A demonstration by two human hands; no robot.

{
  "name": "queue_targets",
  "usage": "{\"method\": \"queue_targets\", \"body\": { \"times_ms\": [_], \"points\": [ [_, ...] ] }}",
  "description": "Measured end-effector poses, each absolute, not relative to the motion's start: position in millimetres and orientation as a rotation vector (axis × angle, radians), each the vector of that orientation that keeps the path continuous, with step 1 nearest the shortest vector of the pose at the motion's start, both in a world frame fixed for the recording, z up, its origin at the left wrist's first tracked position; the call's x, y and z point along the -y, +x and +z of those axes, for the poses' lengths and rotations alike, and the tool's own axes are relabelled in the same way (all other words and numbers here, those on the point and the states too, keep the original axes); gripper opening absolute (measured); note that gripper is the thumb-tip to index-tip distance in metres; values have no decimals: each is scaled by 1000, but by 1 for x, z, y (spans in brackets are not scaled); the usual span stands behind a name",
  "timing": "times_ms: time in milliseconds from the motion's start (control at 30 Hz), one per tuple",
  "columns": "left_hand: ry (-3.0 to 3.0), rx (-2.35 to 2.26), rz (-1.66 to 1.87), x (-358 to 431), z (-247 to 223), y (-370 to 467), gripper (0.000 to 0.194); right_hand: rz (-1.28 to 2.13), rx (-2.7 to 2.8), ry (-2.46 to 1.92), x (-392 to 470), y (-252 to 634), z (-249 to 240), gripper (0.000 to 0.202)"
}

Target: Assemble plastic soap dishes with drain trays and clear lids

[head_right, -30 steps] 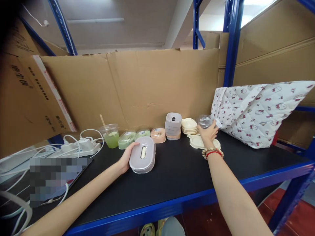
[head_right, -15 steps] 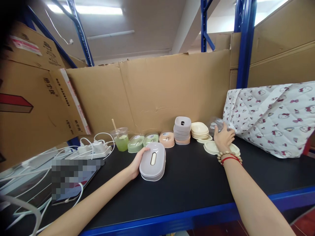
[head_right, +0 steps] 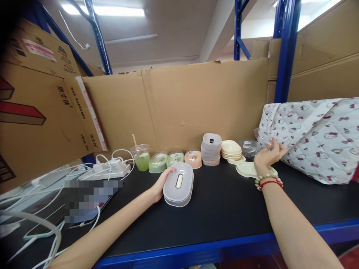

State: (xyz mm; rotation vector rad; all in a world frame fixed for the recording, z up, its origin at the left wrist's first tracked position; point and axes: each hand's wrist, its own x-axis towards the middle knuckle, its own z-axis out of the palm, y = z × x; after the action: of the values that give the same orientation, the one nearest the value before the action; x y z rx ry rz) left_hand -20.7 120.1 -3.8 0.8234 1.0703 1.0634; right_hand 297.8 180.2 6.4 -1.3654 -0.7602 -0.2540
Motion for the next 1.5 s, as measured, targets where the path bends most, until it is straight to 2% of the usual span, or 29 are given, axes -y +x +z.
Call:
{"method": "queue_targets", "body": {
  "times_ms": [100,233,367,500,733,867,1033,1167,1333,1400,1500],
  "points": [
    [835,-1079,1055,-123,-6,-20,29,-304,514,-1267,-171,276,33,38],
    [822,-1093,1143,-125,-7,-20,32,-439,696,-1040,-166,236,49,33],
    [748,-978,1201,-125,-5,-20,40,-528,1125,-798,-158,180,33,23],
    [733,-836,1148,-125,-3,-22,51,-422,1536,-562,-148,140,11,19],
    [751,-815,1089,-125,0,-21,52,-130,1487,-538,-146,126,1,8],
    [741,-770,1101,-125,1,-22,58,53,1431,-557,-149,118,-8,19],
    [663,-764,1231,-128,-2,-22,67,-145,1652,-771,-142,115,-9,18],
    [628,-810,1254,-132,-3,-19,54,-236,1769,-968,-138,119,-5,17],
    [643,-841,1220,-134,-5,-17,40,-262,1949,-949,-139,123,-2,16],
    [644,-851,1218,-134,-6,-18,39,-258,2125,-900,-138,125,0,24],
    [648,-868,1224,-133,-7,-18,38,-173,2348,-866,-136,127,3,47]
  ]
}}
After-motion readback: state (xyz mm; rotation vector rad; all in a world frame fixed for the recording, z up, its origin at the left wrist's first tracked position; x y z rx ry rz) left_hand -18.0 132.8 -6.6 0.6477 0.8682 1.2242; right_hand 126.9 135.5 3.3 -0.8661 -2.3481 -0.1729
